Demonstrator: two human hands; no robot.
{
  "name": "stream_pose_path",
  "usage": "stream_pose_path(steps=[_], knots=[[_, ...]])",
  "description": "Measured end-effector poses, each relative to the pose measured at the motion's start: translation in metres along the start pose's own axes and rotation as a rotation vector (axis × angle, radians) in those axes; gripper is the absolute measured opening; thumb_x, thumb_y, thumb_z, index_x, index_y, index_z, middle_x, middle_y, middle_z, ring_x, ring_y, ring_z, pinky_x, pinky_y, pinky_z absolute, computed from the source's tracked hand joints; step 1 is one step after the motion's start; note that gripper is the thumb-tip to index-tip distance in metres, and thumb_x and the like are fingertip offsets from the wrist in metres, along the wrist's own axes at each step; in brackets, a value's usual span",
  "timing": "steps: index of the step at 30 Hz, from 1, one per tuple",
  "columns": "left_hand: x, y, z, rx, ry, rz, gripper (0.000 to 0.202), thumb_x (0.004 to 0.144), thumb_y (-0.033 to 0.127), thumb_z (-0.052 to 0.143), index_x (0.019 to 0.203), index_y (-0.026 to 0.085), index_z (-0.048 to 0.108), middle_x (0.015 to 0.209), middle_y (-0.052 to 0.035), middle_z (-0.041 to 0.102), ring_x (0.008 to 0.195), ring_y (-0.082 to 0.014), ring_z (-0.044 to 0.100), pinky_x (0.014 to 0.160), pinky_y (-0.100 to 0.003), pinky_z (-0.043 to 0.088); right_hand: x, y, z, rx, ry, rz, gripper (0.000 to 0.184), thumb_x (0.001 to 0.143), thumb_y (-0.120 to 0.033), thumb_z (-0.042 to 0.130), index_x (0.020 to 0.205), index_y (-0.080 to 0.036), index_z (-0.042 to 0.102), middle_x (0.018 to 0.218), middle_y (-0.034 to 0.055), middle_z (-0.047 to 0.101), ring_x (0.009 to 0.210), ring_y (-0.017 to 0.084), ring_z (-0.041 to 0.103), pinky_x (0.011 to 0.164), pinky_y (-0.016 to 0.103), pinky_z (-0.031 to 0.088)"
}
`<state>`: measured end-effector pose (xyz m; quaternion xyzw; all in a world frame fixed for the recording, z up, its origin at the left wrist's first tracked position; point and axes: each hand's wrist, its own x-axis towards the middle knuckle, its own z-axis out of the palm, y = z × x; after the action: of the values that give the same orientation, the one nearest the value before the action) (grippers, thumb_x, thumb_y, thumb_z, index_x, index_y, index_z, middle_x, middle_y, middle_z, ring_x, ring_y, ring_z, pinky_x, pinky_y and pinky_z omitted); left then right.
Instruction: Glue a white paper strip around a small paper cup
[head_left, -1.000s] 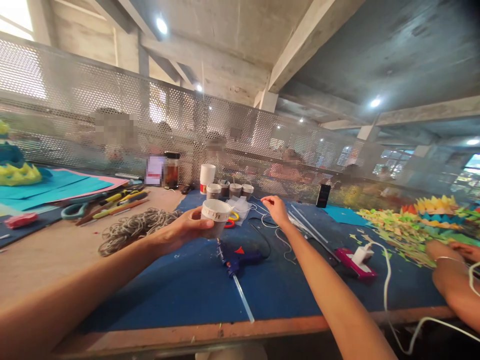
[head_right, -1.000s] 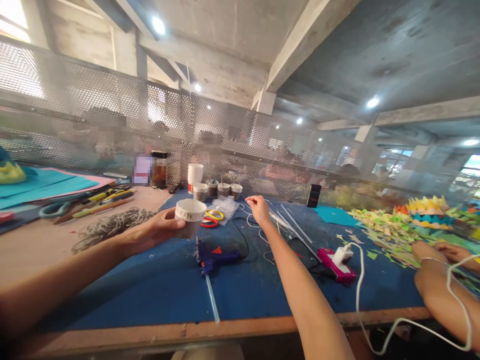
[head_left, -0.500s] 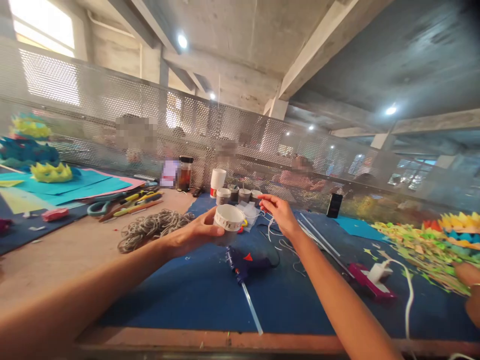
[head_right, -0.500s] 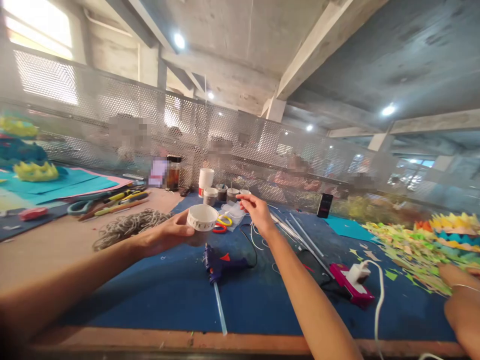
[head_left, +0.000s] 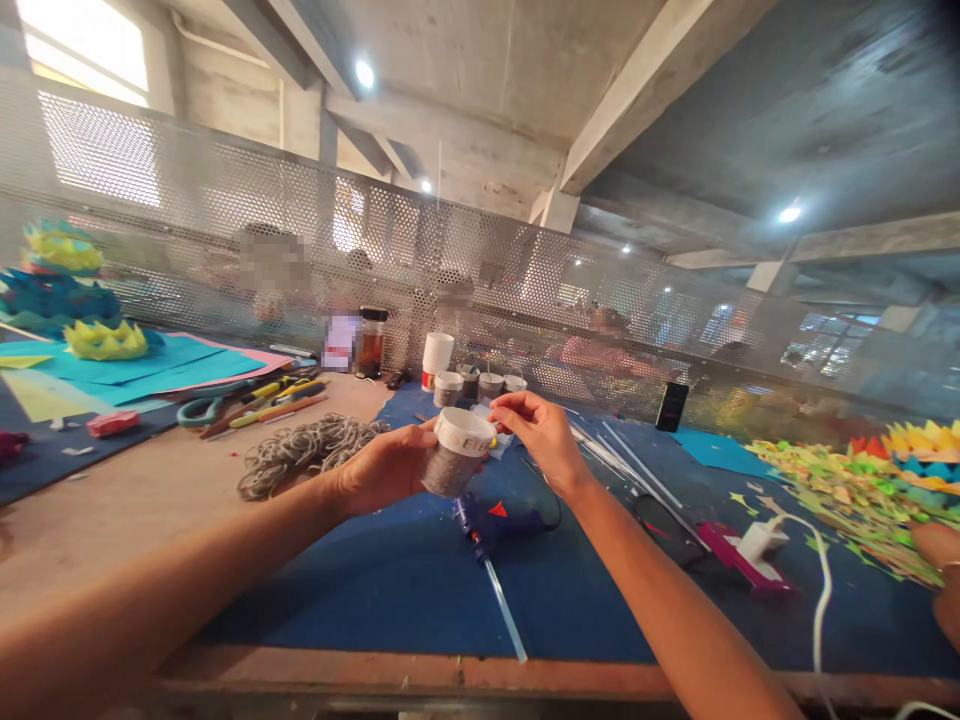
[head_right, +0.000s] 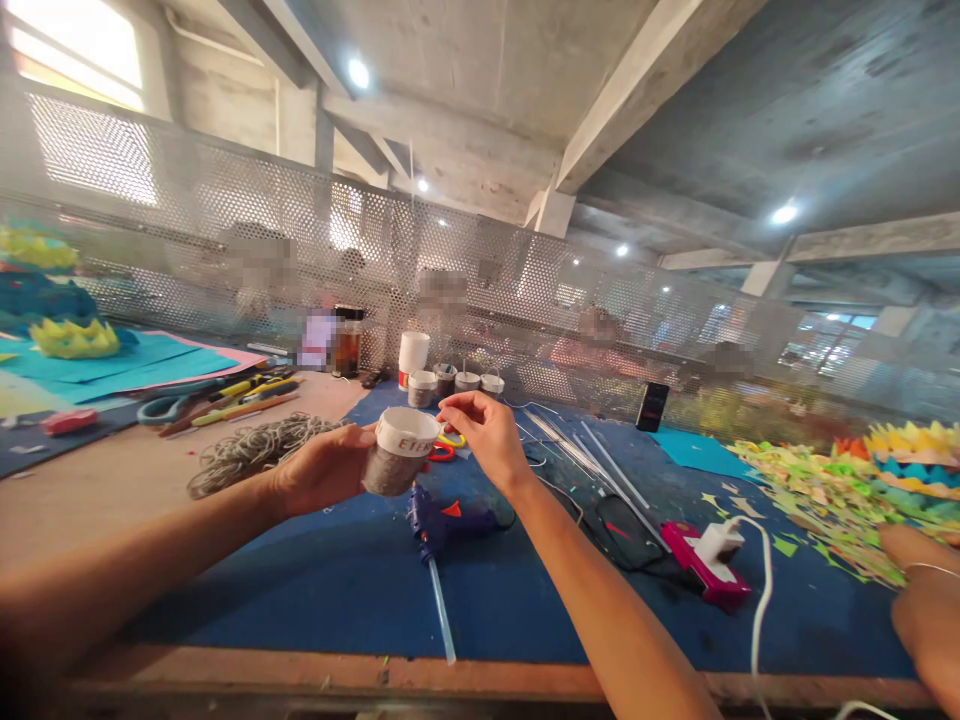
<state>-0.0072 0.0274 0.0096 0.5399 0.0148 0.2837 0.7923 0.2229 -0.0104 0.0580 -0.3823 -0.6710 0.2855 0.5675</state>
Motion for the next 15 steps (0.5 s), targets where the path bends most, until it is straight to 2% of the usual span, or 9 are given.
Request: stream_pose_path(steps=[2,5,9,15], knots=[[0.000,-0.001,-0.002,-0.013,0.015,-0.031,0.061,0.091,0.042,0.058,0.141,0.008,0.055,0.137,-0.0206,0.064,0.120,-0.0342,0.063,0.099,-0.042,0.047,-0.001,0.002,0.001,-0.058,0.012,-0.025,0.012,0.085,-0.031,0.073,0.091,-0.021,0.076,0.086,0.0030,0.074,0.076,0.016,0.067,0.077,0.033,0.055],[0.000,-0.003,-0.003,0.040,0.016,-0.030,0.063,0.089,0.045,0.065,0.141,0.011,0.057,0.138,-0.0186,0.064,0.120,-0.0312,0.062,0.098,-0.038,0.047,-0.002,0.005,0.002,-0.130,0.039,-0.070,0.014,0.086,-0.031,0.070,0.091,-0.021,0.077,0.092,0.0038,0.075,0.083,0.017,0.068,0.080,0.032,0.055],[0.003,-0.003,0.001,0.157,0.018,0.011,0.060,0.081,0.035,0.078,0.136,0.016,0.062,0.127,-0.0140,0.070,0.108,-0.0250,0.065,0.089,-0.031,0.049,-0.002,0.011,0.003,-0.108,0.071,-0.047,0.016,0.084,-0.032,0.071,0.094,-0.019,0.075,0.090,0.0039,0.076,0.083,0.019,0.070,0.079,0.031,0.055],[0.005,0.003,0.009,0.213,0.050,0.038,0.057,0.076,0.031,0.081,0.128,0.014,0.066,0.118,-0.0129,0.072,0.103,-0.0239,0.064,0.087,-0.031,0.047,-0.003,0.015,0.003,-0.177,0.053,-0.087,0.016,0.087,-0.034,0.069,0.091,-0.020,0.074,0.092,0.0044,0.076,0.085,0.020,0.071,0.081,0.031,0.055]])
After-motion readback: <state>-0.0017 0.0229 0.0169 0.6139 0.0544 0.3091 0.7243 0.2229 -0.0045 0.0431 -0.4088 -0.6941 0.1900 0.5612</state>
